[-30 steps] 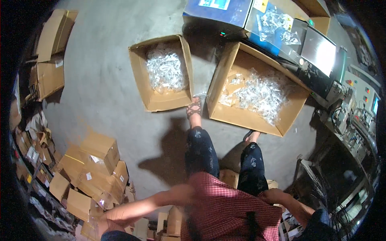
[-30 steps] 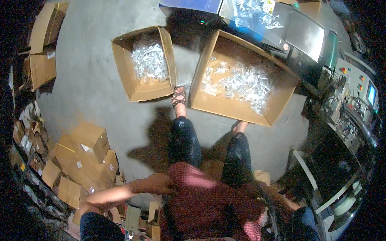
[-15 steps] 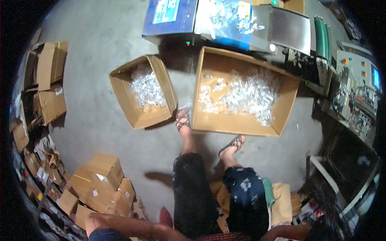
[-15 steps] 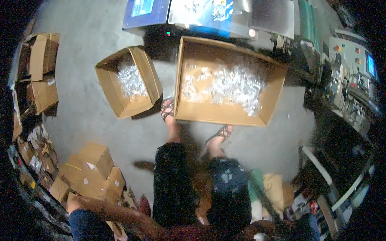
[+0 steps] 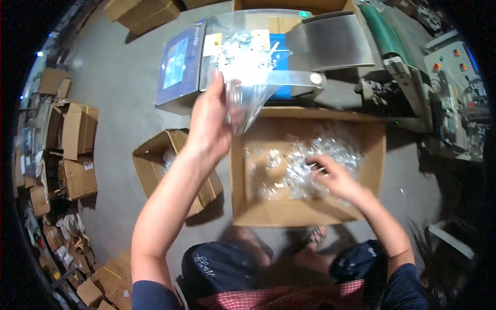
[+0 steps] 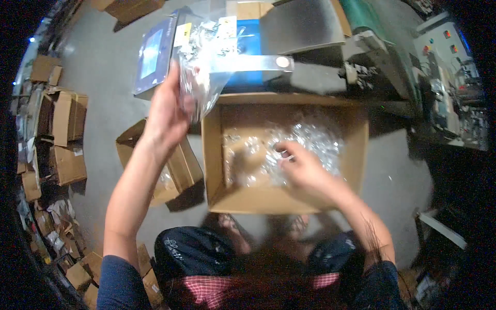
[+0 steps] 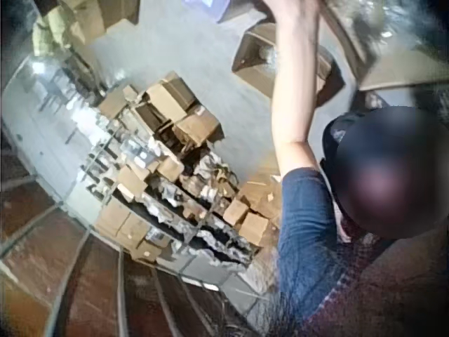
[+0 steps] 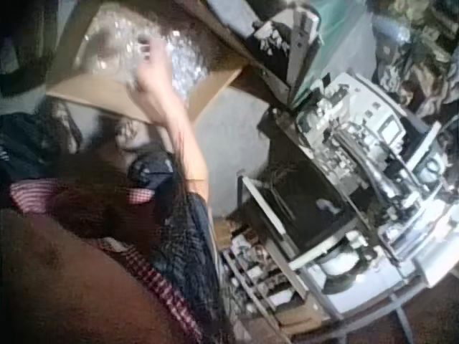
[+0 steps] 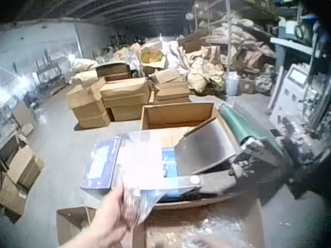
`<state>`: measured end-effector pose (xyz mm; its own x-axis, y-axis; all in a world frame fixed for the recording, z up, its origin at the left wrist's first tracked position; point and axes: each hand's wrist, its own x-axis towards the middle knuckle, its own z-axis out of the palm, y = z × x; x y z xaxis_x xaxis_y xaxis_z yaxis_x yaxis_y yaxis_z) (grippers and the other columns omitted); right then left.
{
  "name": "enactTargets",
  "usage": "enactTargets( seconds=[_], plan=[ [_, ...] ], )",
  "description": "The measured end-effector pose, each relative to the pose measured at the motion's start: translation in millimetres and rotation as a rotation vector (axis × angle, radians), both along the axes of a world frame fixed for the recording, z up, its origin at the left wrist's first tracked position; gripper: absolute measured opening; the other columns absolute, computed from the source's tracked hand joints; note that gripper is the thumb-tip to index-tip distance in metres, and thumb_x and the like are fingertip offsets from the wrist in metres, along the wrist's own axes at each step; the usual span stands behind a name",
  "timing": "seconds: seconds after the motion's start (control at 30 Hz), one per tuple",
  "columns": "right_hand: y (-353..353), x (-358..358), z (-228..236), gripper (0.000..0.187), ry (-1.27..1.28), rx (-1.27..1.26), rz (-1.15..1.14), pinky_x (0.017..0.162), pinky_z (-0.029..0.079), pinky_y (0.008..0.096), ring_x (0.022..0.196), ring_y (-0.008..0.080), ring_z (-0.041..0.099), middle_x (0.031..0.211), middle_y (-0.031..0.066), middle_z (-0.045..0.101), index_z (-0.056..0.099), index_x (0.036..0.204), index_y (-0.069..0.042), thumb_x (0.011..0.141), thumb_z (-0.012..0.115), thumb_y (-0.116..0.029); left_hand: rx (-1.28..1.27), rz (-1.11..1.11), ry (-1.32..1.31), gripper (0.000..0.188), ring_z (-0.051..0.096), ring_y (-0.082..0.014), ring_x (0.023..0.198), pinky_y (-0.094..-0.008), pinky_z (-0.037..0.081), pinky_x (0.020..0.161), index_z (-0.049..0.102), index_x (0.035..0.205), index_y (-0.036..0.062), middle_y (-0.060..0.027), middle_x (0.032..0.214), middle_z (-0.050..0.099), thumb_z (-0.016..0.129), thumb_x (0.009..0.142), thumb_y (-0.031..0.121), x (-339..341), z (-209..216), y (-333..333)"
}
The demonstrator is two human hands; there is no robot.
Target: The person sorts small plastic packets containing hardware from a large cardboard box into a smaller cardboard box by hand.
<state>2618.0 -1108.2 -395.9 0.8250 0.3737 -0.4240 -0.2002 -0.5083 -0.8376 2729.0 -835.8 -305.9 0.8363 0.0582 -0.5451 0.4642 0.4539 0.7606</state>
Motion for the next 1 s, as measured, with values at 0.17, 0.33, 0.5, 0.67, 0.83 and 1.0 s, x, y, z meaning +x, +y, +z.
enactTargets(
  seconds=[0.17,0.33,0.5,0.67,0.83,1.0],
  plan=[
    [22,73,-63,0.053,-0.276,-0.019,0.059,0.082,0.05,0.0352,0.088,0.02,0.062,0.121,0.0175,0.05,0.041,0.134,-0.003,0.086,0.062,-0.014,0.197,0.032,-0.38,0.037,0.054,-0.0123,0.072,-0.029,0.049,0.066,0.056,0.096,0.0083,-0.0013,0.082,0.056,0.054,0.097,0.046,81,13,17],
    [48,54,-143,0.063,-0.386,-0.111,0.173,0.089,0.049,0.0431,0.096,0.0351,0.061,0.131,0.0262,0.044,0.032,0.14,-0.003,0.086,0.061,-0.017,1.188,-0.096,-0.78,0.04,0.057,-0.019,0.104,-0.0331,0.045,0.094,0.055,0.119,-0.0033,-0.0104,0.108,0.062,0.059,0.096,0.029,29,-61,100],
    [22,-7,-212,0.045,-0.314,-0.243,0.347,0.089,0.049,0.0475,0.1,0.0454,0.059,0.13,0.0286,0.046,0.048,0.128,-0.003,0.087,0.06,-0.015,1.289,-0.582,-0.949,0.03,0.064,-0.0288,0.095,-0.0382,0.052,0.084,0.061,0.108,-0.001,-0.0167,0.106,0.065,0.051,0.081,-0.008,-155,-134,146],
    [65,26,-194,0.022,-0.598,0.004,0.387,0.08,0.051,0.0412,0.091,0.0354,0.063,0.099,0.0185,0.063,0.063,0.097,0.001,0.077,0.056,0.002,1.224,-1.102,-0.878,0.034,0.064,-0.0337,0.098,-0.0425,0.053,0.084,0.059,0.113,0.0013,-0.0171,0.105,0.063,0.059,0.079,0.008,-290,-188,158],
    [174,66,-112,0.027,-0.989,0.258,0.356,0.075,0.049,0.0414,0.085,0.0349,0.06,0.089,0.0143,0.06,0.06,0.092,-0.002,0.068,0.054,0.008,1.319,-0.906,-0.389,0.073,0.039,-0.0401,0.132,-0.049,0.042,0.101,0.037,0.141,0.0009,-0.0266,0.14,0.039,0.068,0.077,0.019,-335,-284,130],
    [285,100,-112,0.03,-0.858,-0.073,0.767,0.08,0.05,0.043,0.094,0.0384,0.06,0.102,0.0171,0.063,0.062,0.102,-0.002,0.072,0.059,-0.001,1.265,-0.934,-0.513,0.07,0.03,-0.0449,0.138,-0.0537,0.028,0.112,0.034,0.146,0.003,-0.0295,0.147,0.03,0.058,0.084,0.024,-325,-342,128]
  ],
)
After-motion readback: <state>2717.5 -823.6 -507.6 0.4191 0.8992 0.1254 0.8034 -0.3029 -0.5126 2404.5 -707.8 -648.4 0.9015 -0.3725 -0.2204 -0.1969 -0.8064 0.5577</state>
